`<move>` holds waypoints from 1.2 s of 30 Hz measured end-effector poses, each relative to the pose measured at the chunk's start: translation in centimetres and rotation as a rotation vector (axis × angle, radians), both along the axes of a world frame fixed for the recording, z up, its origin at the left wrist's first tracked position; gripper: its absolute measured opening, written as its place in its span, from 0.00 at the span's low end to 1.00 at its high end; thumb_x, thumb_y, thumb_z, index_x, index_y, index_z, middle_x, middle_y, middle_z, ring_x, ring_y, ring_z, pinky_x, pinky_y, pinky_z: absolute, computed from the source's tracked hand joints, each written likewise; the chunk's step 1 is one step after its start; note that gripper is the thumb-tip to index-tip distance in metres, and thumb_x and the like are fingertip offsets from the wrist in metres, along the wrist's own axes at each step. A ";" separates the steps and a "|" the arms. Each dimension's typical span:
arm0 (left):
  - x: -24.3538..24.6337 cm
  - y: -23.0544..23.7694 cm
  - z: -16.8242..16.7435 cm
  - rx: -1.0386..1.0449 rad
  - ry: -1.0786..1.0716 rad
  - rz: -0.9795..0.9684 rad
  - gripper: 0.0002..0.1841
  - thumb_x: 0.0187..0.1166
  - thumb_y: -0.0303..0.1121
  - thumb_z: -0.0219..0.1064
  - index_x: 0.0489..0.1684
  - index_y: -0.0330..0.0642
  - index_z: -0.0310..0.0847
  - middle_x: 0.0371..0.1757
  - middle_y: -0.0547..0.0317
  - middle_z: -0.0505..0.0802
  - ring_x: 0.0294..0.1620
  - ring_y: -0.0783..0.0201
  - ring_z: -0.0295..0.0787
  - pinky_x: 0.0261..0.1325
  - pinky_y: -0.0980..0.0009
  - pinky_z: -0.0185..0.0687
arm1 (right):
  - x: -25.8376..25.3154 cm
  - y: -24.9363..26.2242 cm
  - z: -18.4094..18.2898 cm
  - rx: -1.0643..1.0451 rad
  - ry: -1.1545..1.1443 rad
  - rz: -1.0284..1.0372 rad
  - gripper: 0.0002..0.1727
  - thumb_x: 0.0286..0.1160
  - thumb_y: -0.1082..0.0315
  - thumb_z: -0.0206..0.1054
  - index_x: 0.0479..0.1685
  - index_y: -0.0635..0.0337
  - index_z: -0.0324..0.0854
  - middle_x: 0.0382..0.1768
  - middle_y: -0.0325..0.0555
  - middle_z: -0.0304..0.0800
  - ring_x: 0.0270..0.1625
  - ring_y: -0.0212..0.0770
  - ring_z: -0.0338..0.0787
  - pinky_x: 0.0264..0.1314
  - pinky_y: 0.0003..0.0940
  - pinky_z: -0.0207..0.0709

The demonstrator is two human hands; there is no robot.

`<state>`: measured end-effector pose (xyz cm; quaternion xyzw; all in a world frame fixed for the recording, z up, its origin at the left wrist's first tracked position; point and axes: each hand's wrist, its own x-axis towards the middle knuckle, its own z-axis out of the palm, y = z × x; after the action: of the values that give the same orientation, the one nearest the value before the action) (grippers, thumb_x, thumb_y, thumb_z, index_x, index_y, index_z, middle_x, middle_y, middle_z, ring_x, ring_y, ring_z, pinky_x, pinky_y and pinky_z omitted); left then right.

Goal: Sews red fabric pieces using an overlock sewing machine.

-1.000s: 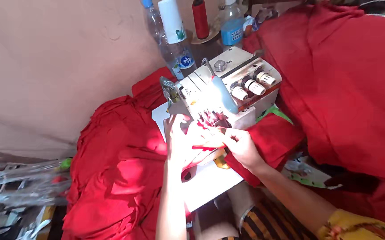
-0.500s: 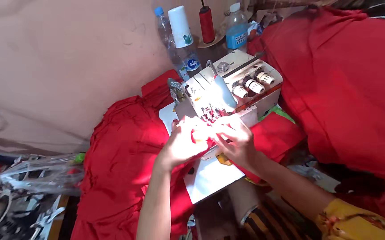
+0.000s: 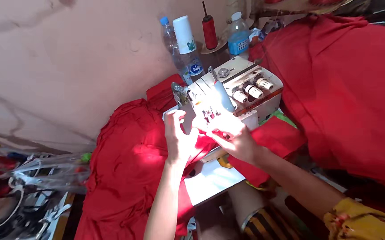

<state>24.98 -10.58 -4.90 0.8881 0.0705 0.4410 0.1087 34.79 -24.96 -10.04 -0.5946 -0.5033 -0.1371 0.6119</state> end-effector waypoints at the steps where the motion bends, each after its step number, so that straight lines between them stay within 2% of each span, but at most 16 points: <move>1: -0.1 0.4 -0.5 -0.046 -0.019 -0.020 0.17 0.58 0.23 0.76 0.46 0.27 0.82 0.52 0.38 0.87 0.53 0.55 0.88 0.55 0.66 0.86 | 0.1 -0.4 0.3 -0.016 0.110 0.130 0.10 0.72 0.67 0.68 0.36 0.64 0.92 0.42 0.45 0.93 0.51 0.30 0.88 0.57 0.23 0.81; 3: -0.8 0.6 -0.3 -0.276 0.105 -0.164 0.08 0.61 0.19 0.71 0.37 0.28 0.89 0.49 0.44 0.91 0.56 0.56 0.86 0.59 0.64 0.81 | 0.7 -1.3 1.1 -0.128 0.319 0.391 0.10 0.75 0.67 0.67 0.40 0.66 0.89 0.37 0.37 0.90 0.43 0.17 0.85 0.49 0.14 0.79; 5: -1.9 1.0 0.7 -0.628 0.326 -0.364 0.09 0.73 0.23 0.60 0.38 0.41 0.88 0.42 0.69 0.91 0.48 0.80 0.85 0.55 0.79 0.82 | 1.6 -1.9 1.7 -0.281 0.375 0.564 0.12 0.77 0.63 0.68 0.47 0.65 0.85 0.35 0.34 0.87 0.39 0.16 0.83 0.45 0.14 0.78; 6: -2.1 1.1 1.0 -0.725 0.381 -0.417 0.12 0.73 0.24 0.55 0.38 0.45 0.87 0.37 0.74 0.91 0.43 0.84 0.85 0.51 0.81 0.82 | 1.7 -2.2 1.9 -0.317 0.346 0.587 0.13 0.77 0.61 0.68 0.46 0.64 0.85 0.35 0.34 0.86 0.38 0.15 0.82 0.42 0.14 0.77; 9: -2.5 0.6 3.0 -0.557 0.607 -0.266 0.15 0.69 0.20 0.63 0.54 0.32 0.83 0.51 0.53 0.90 0.54 0.67 0.86 0.61 0.66 0.81 | 1.5 -3.2 2.5 -0.212 0.269 0.569 0.10 0.75 0.66 0.67 0.43 0.66 0.83 0.34 0.34 0.89 0.31 0.15 0.79 0.33 0.11 0.73; 11: -2.2 0.8 2.6 -0.319 0.720 -0.263 0.16 0.67 0.30 0.71 0.51 0.33 0.86 0.52 0.48 0.91 0.57 0.59 0.87 0.62 0.58 0.81 | 1.6 -4.1 2.6 -0.166 0.257 0.508 0.12 0.78 0.66 0.66 0.52 0.65 0.79 0.39 0.34 0.90 0.34 0.15 0.83 0.37 0.11 0.78; 15: -0.4 1.3 1.9 0.091 0.787 -0.250 0.13 0.77 0.39 0.66 0.42 0.39 0.91 0.48 0.47 0.93 0.62 0.45 0.86 0.67 0.42 0.75 | 1.4 -5.4 1.5 -0.141 0.371 0.433 0.14 0.77 0.69 0.66 0.57 0.61 0.75 0.45 0.33 0.90 0.40 0.19 0.89 0.44 0.16 0.86; 17: 0.0 0.8 3.2 0.014 0.907 -0.246 0.13 0.80 0.36 0.63 0.45 0.37 0.91 0.52 0.47 0.92 0.69 0.47 0.80 0.78 0.43 0.63 | 1.2 -5.9 1.3 -0.133 0.463 0.425 0.14 0.77 0.70 0.64 0.59 0.60 0.73 0.44 0.32 0.91 0.40 0.21 0.91 0.44 0.19 0.87; 20: -0.2 -0.7 6.1 -0.213 1.126 -0.407 0.14 0.85 0.37 0.57 0.49 0.40 0.88 0.46 0.58 0.89 0.54 0.67 0.84 0.64 0.65 0.77 | 1.2 -6.3 1.3 -0.113 0.586 0.413 0.15 0.76 0.73 0.63 0.59 0.56 0.72 0.43 0.31 0.91 0.37 0.23 0.91 0.41 0.20 0.88; 23: 0.4 -1.6 6.9 0.029 1.259 -0.251 0.15 0.77 0.39 0.66 0.53 0.40 0.90 0.49 0.47 0.93 0.58 0.48 0.86 0.69 0.38 0.64 | 0.9 -5.9 1.3 -0.047 0.675 0.469 0.21 0.74 0.74 0.64 0.65 0.57 0.67 0.49 0.35 0.88 0.38 0.26 0.91 0.40 0.23 0.89; 26: 0.2 -1.9 7.3 0.062 1.309 -0.225 0.17 0.77 0.35 0.66 0.58 0.36 0.88 0.56 0.42 0.91 0.65 0.43 0.82 0.74 0.36 0.58 | -0.4 -4.7 1.2 0.065 0.633 0.519 0.30 0.77 0.65 0.64 0.77 0.56 0.57 0.60 0.35 0.84 0.52 0.25 0.90 0.53 0.26 0.88; 28: -1.1 -2.0 7.4 0.038 1.133 -0.391 0.14 0.68 0.38 0.66 0.45 0.40 0.89 0.46 0.50 0.92 0.55 0.53 0.84 0.64 0.47 0.64 | -1.2 -3.9 0.5 0.062 0.500 0.496 0.37 0.84 0.51 0.60 0.83 0.61 0.50 0.70 0.42 0.81 0.66 0.26 0.86 0.65 0.27 0.84; 29: -1.6 -2.3 7.5 0.086 1.047 -0.431 0.16 0.66 0.40 0.66 0.48 0.43 0.91 0.48 0.53 0.93 0.56 0.55 0.85 0.62 0.49 0.66 | -1.4 -3.8 0.3 0.001 0.433 0.459 0.41 0.87 0.44 0.55 0.85 0.67 0.49 0.72 0.47 0.79 0.67 0.25 0.84 0.68 0.27 0.82; 31: -1.8 -2.8 7.6 0.219 0.992 -0.356 0.20 0.62 0.40 0.64 0.53 0.52 0.92 0.51 0.60 0.94 0.58 0.58 0.85 0.61 0.48 0.65 | -1.5 -4.0 0.3 -0.172 0.403 0.399 0.46 0.86 0.33 0.41 0.84 0.70 0.55 0.64 0.47 0.83 0.50 0.18 0.84 0.54 0.21 0.81; 35: -0.3 -2.0 6.7 0.223 1.145 -0.046 0.17 0.68 0.32 0.73 0.56 0.42 0.90 0.64 0.43 0.90 0.77 0.34 0.73 0.75 0.24 0.50 | -0.8 -4.7 0.1 -0.250 0.464 0.450 0.50 0.86 0.31 0.33 0.86 0.71 0.57 0.72 0.55 0.78 0.60 0.24 0.82 0.66 0.24 0.76; 36: 0.1 -1.3 6.1 0.201 1.136 -0.036 0.17 0.69 0.31 0.72 0.57 0.42 0.90 0.67 0.41 0.88 0.78 0.33 0.72 0.75 0.23 0.53 | -0.8 -4.7 0.0 -0.251 0.464 0.445 0.50 0.86 0.31 0.33 0.86 0.71 0.57 0.69 0.54 0.79 0.57 0.23 0.82 0.64 0.23 0.77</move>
<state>25.05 -11.91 1.17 0.9926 0.0605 -0.1026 -0.0236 33.99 -29.65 -10.04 -0.5562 -0.4810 0.2015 0.6471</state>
